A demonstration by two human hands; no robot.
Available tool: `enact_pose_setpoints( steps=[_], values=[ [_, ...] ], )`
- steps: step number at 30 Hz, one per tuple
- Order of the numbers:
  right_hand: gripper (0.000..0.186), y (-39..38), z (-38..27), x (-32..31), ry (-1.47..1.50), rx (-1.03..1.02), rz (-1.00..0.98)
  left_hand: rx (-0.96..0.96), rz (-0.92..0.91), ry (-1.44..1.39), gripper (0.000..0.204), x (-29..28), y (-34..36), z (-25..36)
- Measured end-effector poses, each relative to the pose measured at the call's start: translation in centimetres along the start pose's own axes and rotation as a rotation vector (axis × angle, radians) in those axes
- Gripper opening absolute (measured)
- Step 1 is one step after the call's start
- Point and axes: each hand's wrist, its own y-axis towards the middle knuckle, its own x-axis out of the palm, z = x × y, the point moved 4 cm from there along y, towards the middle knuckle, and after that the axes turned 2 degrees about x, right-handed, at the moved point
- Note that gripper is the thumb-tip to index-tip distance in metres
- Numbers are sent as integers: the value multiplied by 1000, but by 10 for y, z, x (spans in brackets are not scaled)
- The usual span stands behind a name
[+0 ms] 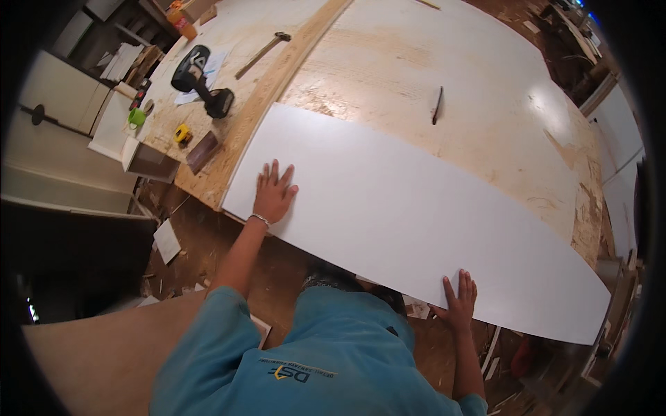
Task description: The person measures and marks a white board with a tape measure and marker, then cuts it on a table saw. They repeat the process with another board and move the cut pieces to a nearby pile.
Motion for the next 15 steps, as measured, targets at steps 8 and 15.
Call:
enact_pose_setpoints(
  steps=[8, 15],
  values=[
    [89, 6, 7, -2, -52, -11, 41, -15, -34, 99, 70, 19, 22, 3],
    [87, 17, 16, -8, -39, -17, 85, -42, -62, 80, 71, 21, 36, 2]
  ],
)
